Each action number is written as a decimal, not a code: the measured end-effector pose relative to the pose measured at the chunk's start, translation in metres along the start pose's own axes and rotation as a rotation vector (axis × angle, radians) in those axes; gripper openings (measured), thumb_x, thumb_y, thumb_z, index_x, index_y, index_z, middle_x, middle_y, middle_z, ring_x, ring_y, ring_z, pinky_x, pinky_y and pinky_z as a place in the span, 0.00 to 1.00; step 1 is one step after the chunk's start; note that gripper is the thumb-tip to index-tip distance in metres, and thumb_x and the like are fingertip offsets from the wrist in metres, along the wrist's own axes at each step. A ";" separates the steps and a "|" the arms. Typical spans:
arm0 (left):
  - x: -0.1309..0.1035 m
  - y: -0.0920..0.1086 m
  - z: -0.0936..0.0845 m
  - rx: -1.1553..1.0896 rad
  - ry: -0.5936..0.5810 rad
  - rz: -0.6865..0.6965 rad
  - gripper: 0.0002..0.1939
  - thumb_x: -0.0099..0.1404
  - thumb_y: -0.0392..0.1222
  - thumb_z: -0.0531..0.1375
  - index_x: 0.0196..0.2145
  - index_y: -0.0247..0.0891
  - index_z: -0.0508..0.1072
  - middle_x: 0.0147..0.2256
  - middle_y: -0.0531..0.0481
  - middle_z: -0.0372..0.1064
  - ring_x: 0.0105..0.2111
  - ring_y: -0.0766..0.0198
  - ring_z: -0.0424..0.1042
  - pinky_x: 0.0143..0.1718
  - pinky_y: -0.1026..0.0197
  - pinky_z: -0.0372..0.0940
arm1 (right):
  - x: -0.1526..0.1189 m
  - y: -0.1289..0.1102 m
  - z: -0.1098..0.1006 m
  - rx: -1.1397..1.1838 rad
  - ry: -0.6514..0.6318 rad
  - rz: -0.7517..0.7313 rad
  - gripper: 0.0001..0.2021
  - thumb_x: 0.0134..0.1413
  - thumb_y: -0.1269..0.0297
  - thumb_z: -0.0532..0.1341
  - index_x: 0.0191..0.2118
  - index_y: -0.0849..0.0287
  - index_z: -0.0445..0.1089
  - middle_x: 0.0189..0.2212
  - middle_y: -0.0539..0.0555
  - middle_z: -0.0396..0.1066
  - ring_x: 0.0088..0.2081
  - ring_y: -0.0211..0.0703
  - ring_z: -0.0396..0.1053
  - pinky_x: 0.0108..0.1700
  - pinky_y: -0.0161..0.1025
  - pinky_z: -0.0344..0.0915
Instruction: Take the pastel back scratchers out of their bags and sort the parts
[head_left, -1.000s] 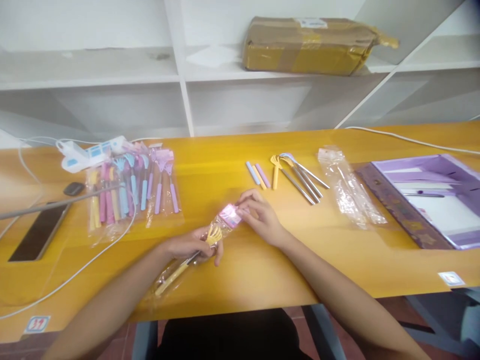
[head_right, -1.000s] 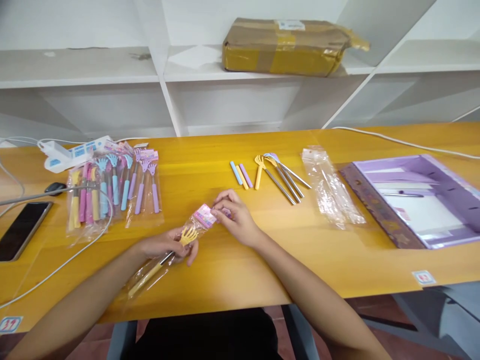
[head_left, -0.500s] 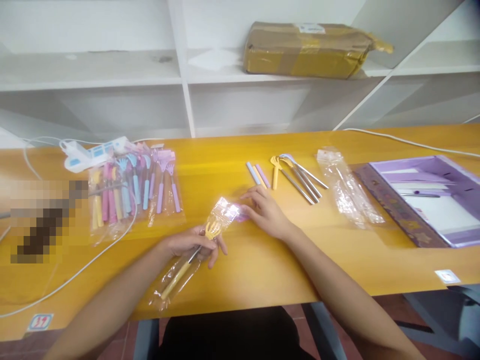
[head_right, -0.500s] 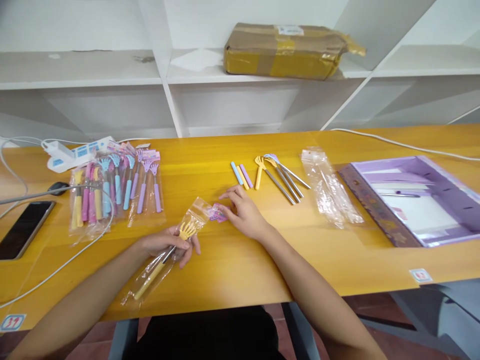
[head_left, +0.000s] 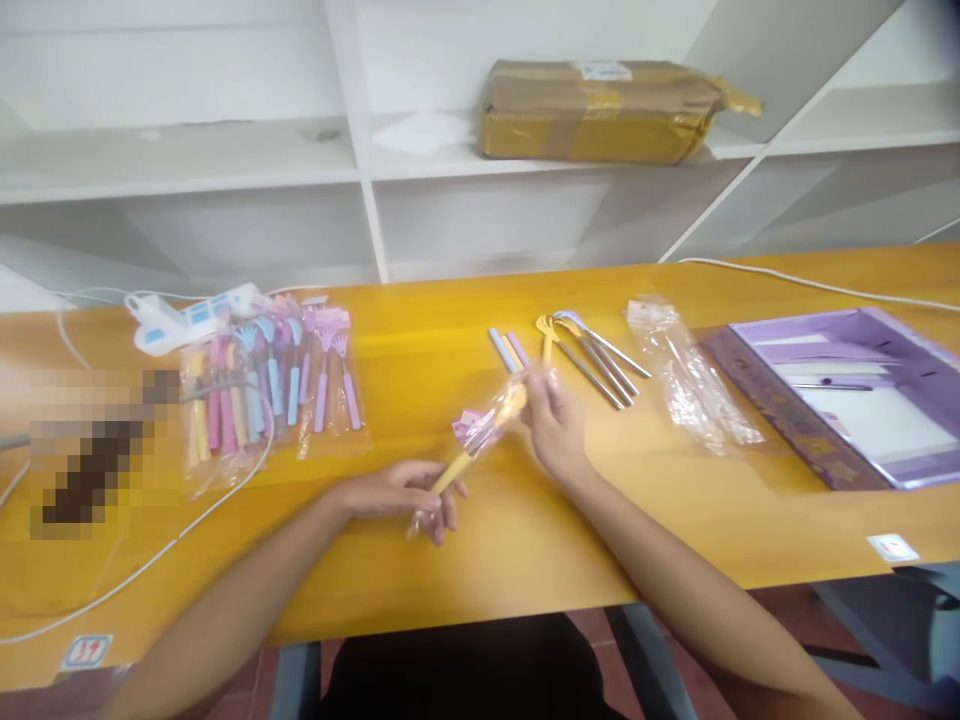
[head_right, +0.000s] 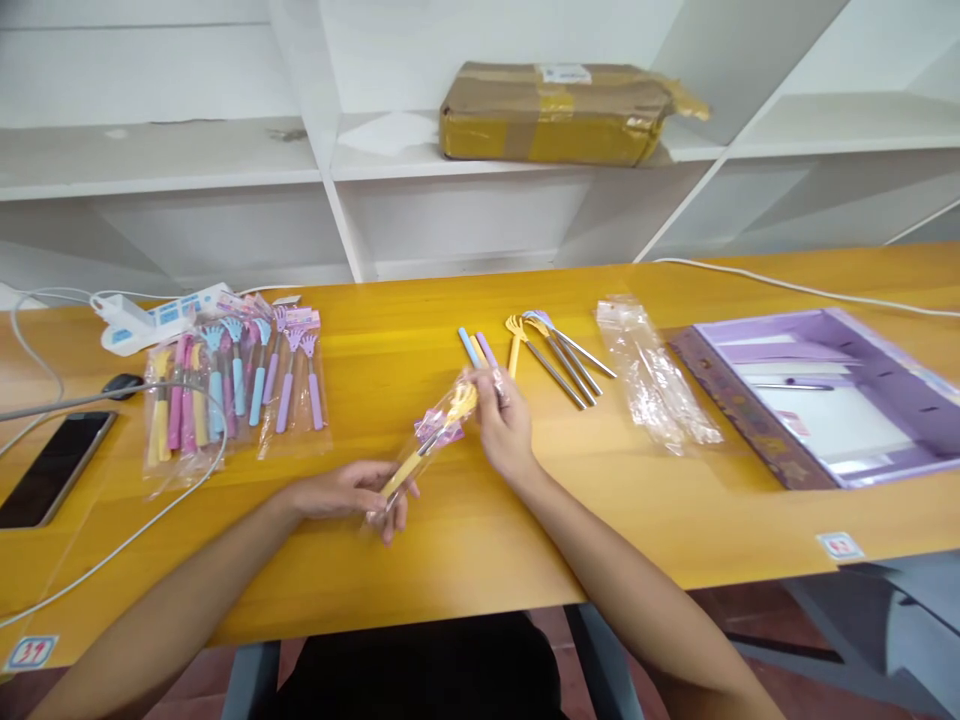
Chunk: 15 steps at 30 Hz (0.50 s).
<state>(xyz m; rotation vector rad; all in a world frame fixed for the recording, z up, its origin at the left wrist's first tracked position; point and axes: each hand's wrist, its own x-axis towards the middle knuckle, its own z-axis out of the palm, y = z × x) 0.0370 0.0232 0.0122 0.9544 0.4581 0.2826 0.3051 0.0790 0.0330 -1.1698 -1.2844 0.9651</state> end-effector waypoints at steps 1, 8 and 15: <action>0.000 0.000 -0.001 0.020 0.003 -0.004 0.26 0.71 0.54 0.68 0.58 0.36 0.71 0.43 0.40 0.78 0.33 0.59 0.80 0.37 0.58 0.72 | 0.004 -0.002 -0.006 -0.001 -0.004 -0.022 0.23 0.68 0.39 0.60 0.35 0.56 0.71 0.20 0.46 0.62 0.23 0.37 0.60 0.28 0.35 0.61; -0.001 0.003 0.001 0.104 0.058 -0.092 0.24 0.71 0.57 0.66 0.54 0.35 0.73 0.33 0.51 0.71 0.23 0.71 0.63 0.25 0.66 0.58 | 0.017 -0.002 -0.014 0.325 0.069 -0.025 0.19 0.62 0.42 0.67 0.41 0.53 0.68 0.32 0.48 0.68 0.25 0.32 0.58 0.27 0.33 0.60; -0.003 0.001 0.002 0.117 0.091 -0.103 0.22 0.72 0.55 0.66 0.55 0.37 0.72 0.32 0.54 0.67 0.23 0.72 0.53 0.24 0.66 0.49 | 0.040 -0.018 -0.031 0.312 0.100 -0.069 0.16 0.65 0.48 0.65 0.36 0.54 0.66 0.37 0.52 0.71 0.41 0.41 0.72 0.47 0.41 0.72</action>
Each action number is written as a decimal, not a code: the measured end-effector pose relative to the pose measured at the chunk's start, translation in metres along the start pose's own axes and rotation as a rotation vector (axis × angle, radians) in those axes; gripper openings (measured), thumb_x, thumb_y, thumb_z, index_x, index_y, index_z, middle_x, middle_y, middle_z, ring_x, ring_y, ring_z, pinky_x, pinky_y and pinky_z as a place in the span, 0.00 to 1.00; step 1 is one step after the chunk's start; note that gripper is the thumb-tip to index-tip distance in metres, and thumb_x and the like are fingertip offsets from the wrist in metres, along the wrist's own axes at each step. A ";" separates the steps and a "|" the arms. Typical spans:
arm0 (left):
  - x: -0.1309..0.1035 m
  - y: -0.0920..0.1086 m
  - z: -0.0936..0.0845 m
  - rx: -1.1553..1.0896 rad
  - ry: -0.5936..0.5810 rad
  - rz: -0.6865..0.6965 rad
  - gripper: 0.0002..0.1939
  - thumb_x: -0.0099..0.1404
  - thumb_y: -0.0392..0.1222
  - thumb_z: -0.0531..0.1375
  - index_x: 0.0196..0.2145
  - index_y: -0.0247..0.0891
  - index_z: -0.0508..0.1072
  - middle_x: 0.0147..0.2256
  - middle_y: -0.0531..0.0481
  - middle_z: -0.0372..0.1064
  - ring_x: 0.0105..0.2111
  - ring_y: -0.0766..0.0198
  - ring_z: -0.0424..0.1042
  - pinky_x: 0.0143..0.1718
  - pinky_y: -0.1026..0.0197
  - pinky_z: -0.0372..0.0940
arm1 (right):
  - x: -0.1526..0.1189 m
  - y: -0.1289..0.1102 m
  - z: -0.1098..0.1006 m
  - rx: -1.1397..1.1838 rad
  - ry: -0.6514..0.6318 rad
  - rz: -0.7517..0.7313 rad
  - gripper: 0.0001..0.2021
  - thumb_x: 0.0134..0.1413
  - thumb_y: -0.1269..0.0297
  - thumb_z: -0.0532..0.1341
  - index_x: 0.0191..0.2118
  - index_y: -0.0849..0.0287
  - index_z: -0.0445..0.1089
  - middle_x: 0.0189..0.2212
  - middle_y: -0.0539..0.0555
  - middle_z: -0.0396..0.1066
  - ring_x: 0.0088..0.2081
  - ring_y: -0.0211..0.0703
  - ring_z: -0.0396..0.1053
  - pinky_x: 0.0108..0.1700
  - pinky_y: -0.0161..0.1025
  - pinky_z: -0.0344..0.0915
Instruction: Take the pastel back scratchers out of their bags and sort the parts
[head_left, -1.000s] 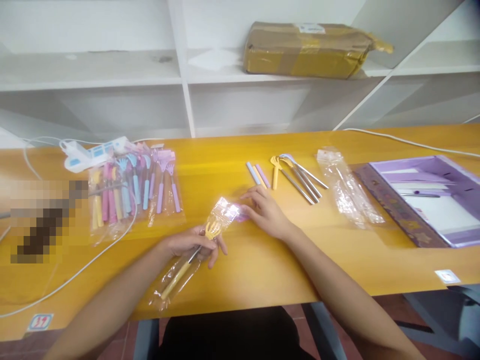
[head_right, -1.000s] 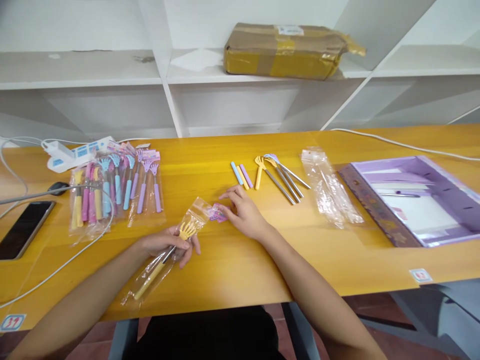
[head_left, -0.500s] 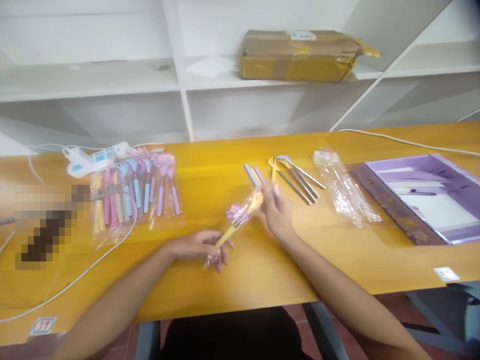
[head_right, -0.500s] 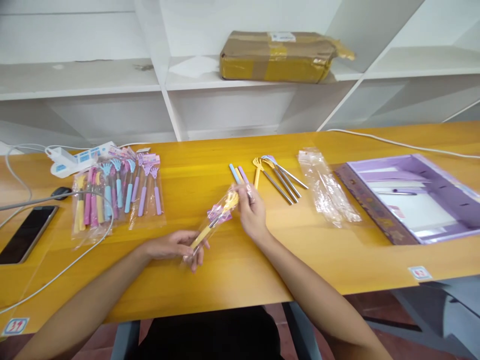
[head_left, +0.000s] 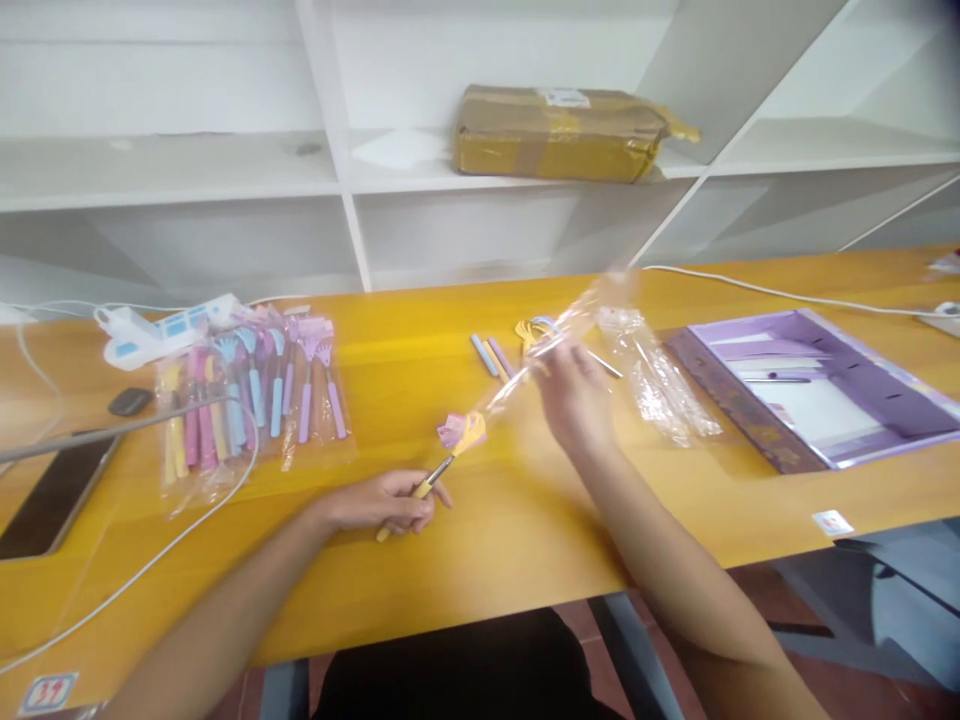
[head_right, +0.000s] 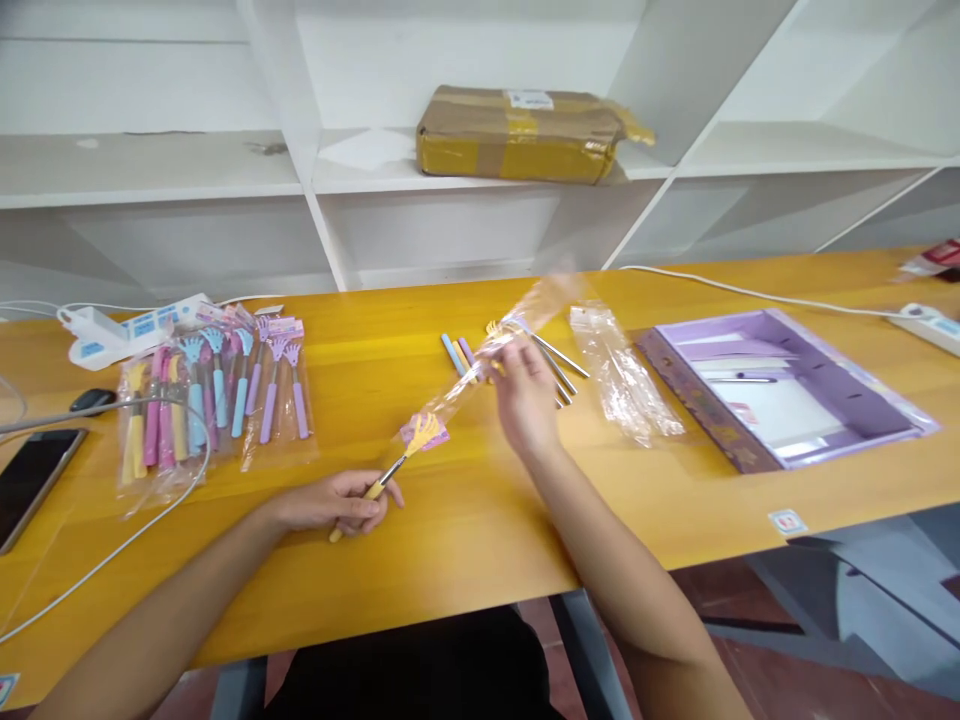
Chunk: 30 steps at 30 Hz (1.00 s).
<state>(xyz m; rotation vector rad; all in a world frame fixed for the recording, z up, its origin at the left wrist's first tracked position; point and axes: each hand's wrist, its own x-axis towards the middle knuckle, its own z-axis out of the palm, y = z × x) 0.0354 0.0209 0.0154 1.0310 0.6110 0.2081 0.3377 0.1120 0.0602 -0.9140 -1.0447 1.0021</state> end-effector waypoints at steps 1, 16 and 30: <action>0.000 0.000 0.000 -0.009 -0.004 0.001 0.22 0.72 0.54 0.65 0.54 0.37 0.72 0.32 0.54 0.67 0.23 0.72 0.53 0.25 0.66 0.49 | 0.014 -0.012 -0.014 0.046 0.064 -0.033 0.14 0.64 0.52 0.67 0.35 0.54 0.65 0.36 0.50 0.71 0.40 0.39 0.72 0.46 0.40 0.71; 0.004 -0.009 0.006 0.010 0.124 0.117 0.24 0.77 0.60 0.58 0.58 0.38 0.67 0.30 0.57 0.60 0.20 0.73 0.52 0.22 0.67 0.52 | 0.104 -0.037 -0.180 -1.299 0.306 -0.108 0.08 0.55 0.80 0.66 0.35 0.60 0.72 0.40 0.65 0.73 0.36 0.43 0.62 0.48 0.49 0.53; 0.006 -0.008 0.016 1.180 0.630 0.392 0.16 0.80 0.47 0.50 0.36 0.40 0.69 0.35 0.44 0.71 0.36 0.54 0.70 0.42 0.54 0.64 | -0.106 0.030 0.052 -0.397 -0.886 0.076 0.28 0.75 0.44 0.50 0.25 0.56 0.59 0.21 0.47 0.54 0.25 0.37 0.52 0.29 0.38 0.53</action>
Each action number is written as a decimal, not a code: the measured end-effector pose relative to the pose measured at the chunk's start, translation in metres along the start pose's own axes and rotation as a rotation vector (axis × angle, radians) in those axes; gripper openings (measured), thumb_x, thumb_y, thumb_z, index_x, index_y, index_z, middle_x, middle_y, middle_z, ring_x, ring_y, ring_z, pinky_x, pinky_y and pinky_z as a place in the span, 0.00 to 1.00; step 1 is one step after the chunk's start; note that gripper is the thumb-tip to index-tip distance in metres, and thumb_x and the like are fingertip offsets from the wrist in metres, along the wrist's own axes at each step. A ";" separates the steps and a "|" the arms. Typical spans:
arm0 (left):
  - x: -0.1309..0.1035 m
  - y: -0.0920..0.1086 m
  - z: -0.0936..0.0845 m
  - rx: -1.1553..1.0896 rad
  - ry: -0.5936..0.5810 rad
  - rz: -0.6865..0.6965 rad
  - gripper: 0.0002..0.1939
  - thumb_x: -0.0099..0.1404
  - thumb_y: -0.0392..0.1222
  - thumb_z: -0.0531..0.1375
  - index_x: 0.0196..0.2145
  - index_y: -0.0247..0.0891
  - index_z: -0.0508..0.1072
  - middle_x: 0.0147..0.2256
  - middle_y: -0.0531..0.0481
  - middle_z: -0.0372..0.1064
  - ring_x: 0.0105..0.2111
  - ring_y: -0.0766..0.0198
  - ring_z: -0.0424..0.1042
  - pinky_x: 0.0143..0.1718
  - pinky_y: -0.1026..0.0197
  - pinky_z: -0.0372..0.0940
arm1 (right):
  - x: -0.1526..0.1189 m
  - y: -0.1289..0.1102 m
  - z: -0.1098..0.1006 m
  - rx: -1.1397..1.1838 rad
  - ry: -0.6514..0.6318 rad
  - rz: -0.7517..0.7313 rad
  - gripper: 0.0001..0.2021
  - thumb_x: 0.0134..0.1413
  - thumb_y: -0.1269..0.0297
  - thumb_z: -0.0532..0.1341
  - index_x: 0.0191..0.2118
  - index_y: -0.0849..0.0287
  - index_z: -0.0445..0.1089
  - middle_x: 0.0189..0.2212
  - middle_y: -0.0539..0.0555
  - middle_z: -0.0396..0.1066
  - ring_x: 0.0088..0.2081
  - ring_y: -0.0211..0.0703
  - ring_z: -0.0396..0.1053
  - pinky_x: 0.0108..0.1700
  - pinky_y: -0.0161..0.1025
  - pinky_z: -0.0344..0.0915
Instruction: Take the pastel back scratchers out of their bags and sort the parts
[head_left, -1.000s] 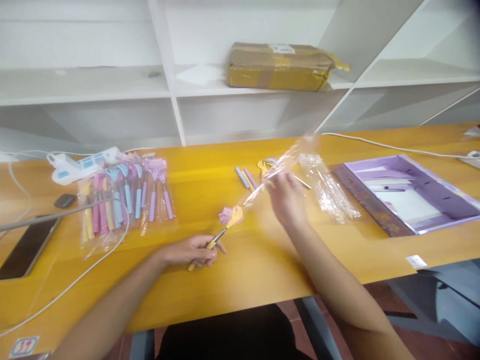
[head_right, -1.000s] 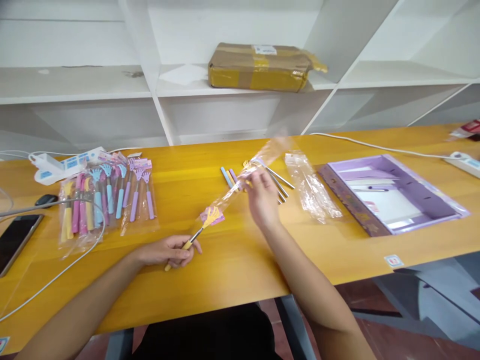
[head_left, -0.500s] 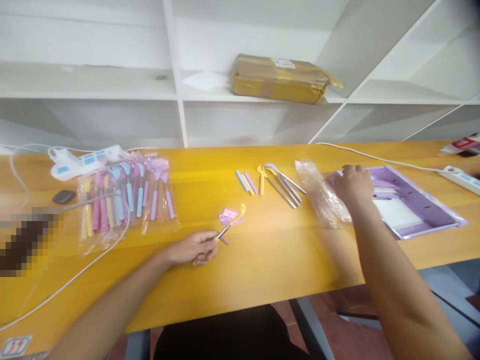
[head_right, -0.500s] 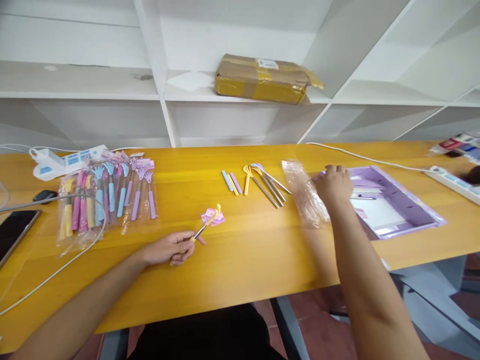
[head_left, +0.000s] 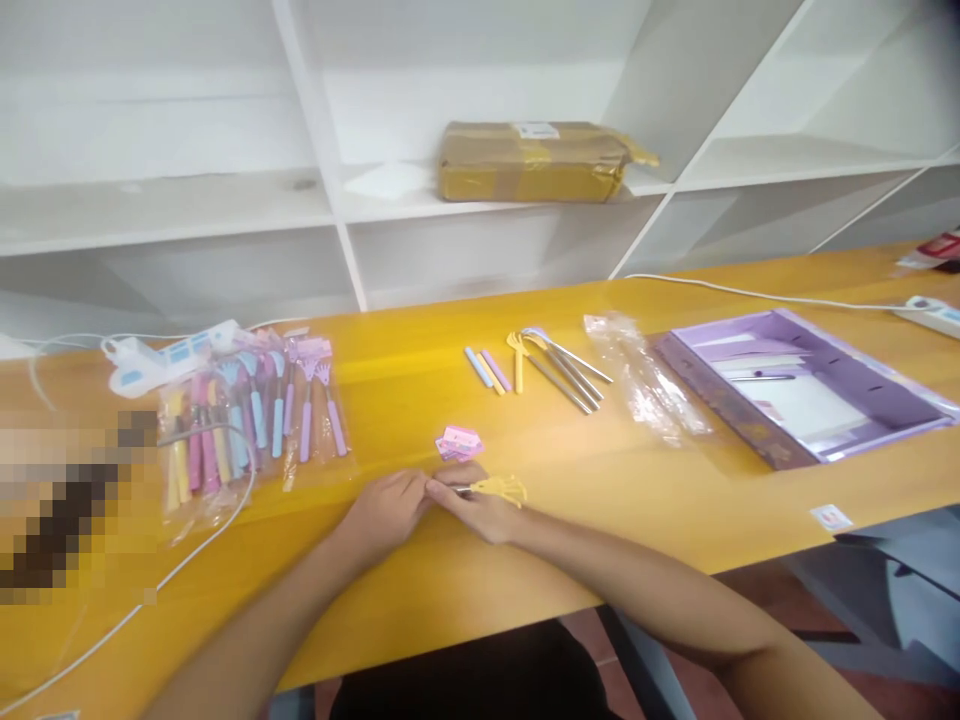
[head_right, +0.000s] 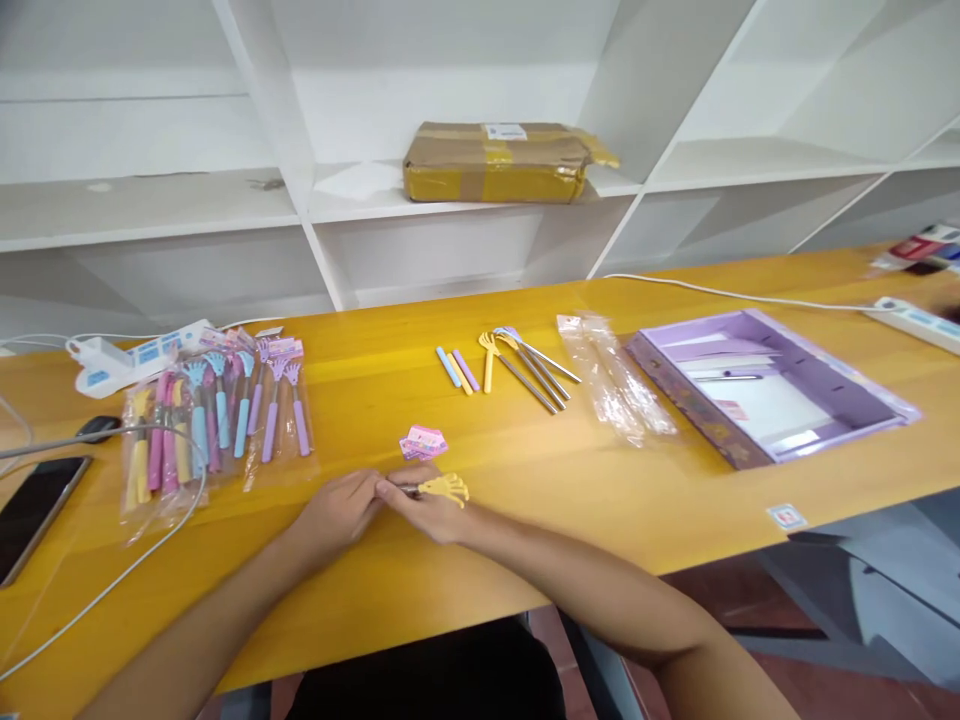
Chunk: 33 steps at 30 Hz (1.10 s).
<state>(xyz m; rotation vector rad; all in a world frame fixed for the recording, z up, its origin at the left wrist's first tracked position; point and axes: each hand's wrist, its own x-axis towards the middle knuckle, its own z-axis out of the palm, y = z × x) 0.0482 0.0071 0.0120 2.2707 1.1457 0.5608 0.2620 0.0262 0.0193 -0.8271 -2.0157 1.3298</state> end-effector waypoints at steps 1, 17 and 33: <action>0.000 0.000 0.001 0.025 0.007 0.016 0.16 0.80 0.46 0.51 0.35 0.40 0.69 0.33 0.44 0.70 0.35 0.54 0.69 0.40 0.55 0.63 | -0.001 0.005 0.002 0.014 0.011 0.005 0.28 0.75 0.44 0.50 0.24 0.56 0.57 0.21 0.46 0.52 0.25 0.36 0.50 0.28 0.38 0.51; 0.007 -0.007 -0.014 0.064 -0.158 0.016 0.18 0.79 0.54 0.55 0.33 0.42 0.70 0.27 0.50 0.64 0.26 0.59 0.61 0.31 0.58 0.52 | -0.010 0.009 -0.006 0.159 -0.075 0.016 0.26 0.77 0.49 0.50 0.29 0.60 0.67 0.24 0.47 0.58 0.26 0.33 0.53 0.31 0.35 0.53; -0.005 -0.056 -0.054 0.385 -0.138 -0.276 0.16 0.80 0.50 0.49 0.35 0.42 0.67 0.28 0.50 0.70 0.29 0.56 0.70 0.32 0.59 0.54 | -0.012 0.015 -0.074 0.567 0.414 0.019 0.31 0.65 0.45 0.60 0.20 0.53 0.44 0.17 0.43 0.39 0.19 0.34 0.39 0.22 0.38 0.43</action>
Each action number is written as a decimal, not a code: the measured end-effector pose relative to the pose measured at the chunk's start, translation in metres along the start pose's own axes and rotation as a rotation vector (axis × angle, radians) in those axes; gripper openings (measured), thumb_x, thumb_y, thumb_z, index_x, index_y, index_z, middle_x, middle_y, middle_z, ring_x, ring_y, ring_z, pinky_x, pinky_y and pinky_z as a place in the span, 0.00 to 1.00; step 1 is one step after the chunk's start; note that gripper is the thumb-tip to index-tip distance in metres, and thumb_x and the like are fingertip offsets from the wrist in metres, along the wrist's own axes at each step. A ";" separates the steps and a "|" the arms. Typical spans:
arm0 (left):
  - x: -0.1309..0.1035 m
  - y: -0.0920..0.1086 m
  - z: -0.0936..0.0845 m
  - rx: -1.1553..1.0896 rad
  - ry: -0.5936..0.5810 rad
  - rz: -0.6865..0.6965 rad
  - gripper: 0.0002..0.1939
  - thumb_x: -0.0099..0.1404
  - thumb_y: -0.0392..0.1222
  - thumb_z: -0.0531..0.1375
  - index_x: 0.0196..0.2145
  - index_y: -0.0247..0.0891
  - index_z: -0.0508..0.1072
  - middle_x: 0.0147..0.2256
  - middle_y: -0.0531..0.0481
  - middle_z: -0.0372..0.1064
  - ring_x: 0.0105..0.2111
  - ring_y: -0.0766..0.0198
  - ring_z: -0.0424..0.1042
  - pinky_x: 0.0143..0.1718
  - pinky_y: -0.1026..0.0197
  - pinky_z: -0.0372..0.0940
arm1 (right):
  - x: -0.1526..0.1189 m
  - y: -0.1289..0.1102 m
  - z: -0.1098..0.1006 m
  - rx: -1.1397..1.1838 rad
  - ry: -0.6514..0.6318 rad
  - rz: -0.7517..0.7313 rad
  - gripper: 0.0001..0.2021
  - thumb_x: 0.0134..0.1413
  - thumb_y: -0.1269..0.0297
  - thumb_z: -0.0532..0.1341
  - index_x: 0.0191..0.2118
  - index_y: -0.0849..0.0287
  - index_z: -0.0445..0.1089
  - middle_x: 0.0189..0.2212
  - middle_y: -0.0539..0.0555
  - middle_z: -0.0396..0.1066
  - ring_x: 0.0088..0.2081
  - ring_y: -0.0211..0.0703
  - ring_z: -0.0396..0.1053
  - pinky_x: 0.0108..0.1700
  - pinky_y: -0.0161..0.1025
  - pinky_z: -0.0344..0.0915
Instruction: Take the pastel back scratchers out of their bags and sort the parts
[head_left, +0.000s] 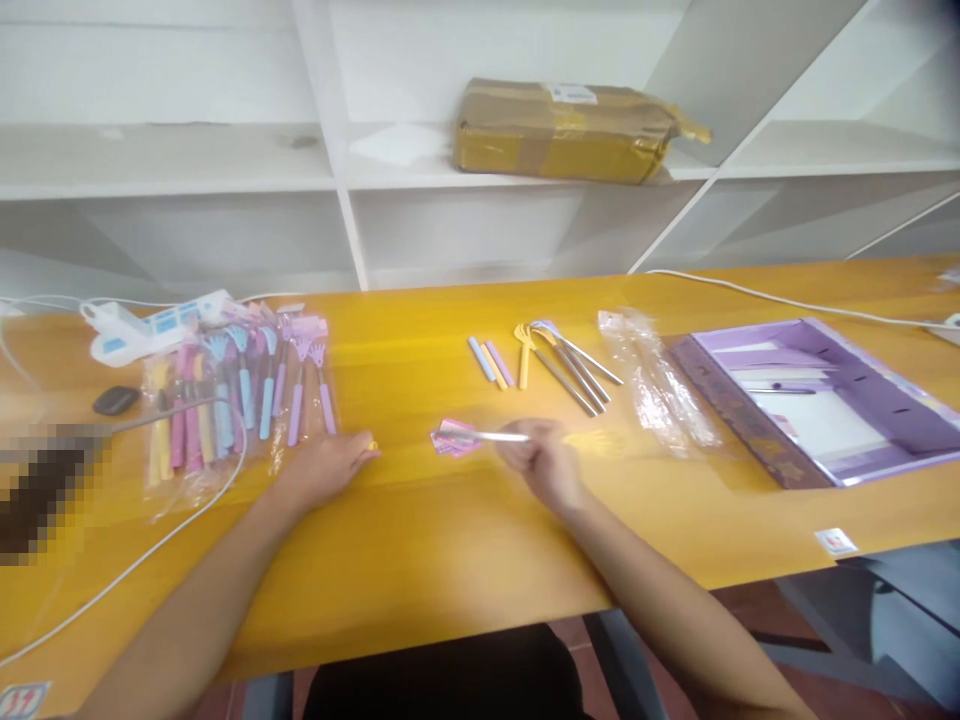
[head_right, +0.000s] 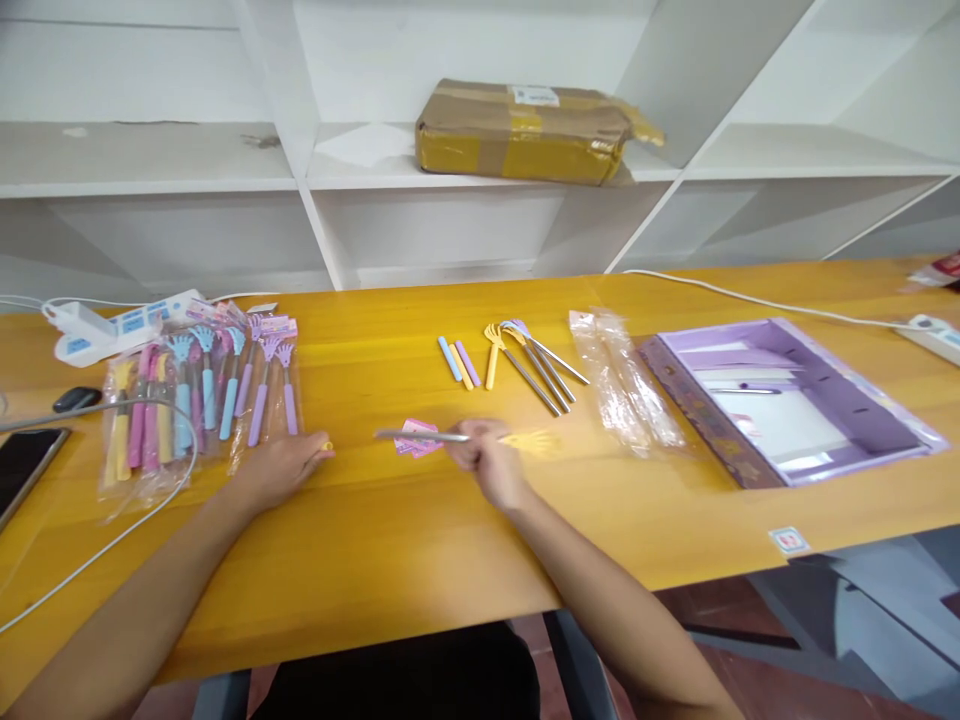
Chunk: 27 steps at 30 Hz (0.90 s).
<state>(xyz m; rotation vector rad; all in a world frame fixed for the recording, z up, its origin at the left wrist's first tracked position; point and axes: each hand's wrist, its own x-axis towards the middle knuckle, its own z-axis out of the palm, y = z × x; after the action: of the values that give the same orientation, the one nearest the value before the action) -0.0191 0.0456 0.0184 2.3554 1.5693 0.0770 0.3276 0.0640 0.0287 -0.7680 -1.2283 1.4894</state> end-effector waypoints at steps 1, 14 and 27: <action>0.000 -0.003 0.000 0.008 0.032 0.003 0.17 0.80 0.51 0.47 0.36 0.42 0.67 0.29 0.49 0.72 0.30 0.56 0.71 0.32 0.59 0.55 | 0.007 -0.009 -0.012 0.050 0.118 -0.091 0.31 0.64 0.46 0.61 0.20 0.53 0.44 0.17 0.43 0.38 0.18 0.34 0.40 0.21 0.38 0.45; -0.004 0.023 0.014 -0.058 0.138 0.167 0.23 0.82 0.55 0.41 0.35 0.42 0.63 0.28 0.51 0.70 0.27 0.58 0.69 0.32 0.59 0.55 | 0.055 -0.079 -0.120 -0.616 0.814 -0.724 0.19 0.62 0.51 0.68 0.29 0.56 0.62 0.32 0.51 0.72 0.34 0.41 0.75 0.41 0.42 0.74; 0.005 0.024 0.009 -0.208 0.055 0.110 0.19 0.80 0.53 0.45 0.33 0.42 0.59 0.28 0.53 0.64 0.28 0.58 0.66 0.33 0.59 0.52 | 0.071 -0.012 -0.179 -1.443 0.620 -0.375 0.08 0.67 0.58 0.58 0.44 0.57 0.68 0.40 0.60 0.74 0.47 0.55 0.68 0.51 0.50 0.64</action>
<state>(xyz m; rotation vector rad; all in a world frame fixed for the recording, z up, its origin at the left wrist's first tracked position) 0.0059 0.0397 0.0163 2.2914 1.3807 0.3158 0.4737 0.1863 -0.0009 -1.6109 -1.6875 -0.1913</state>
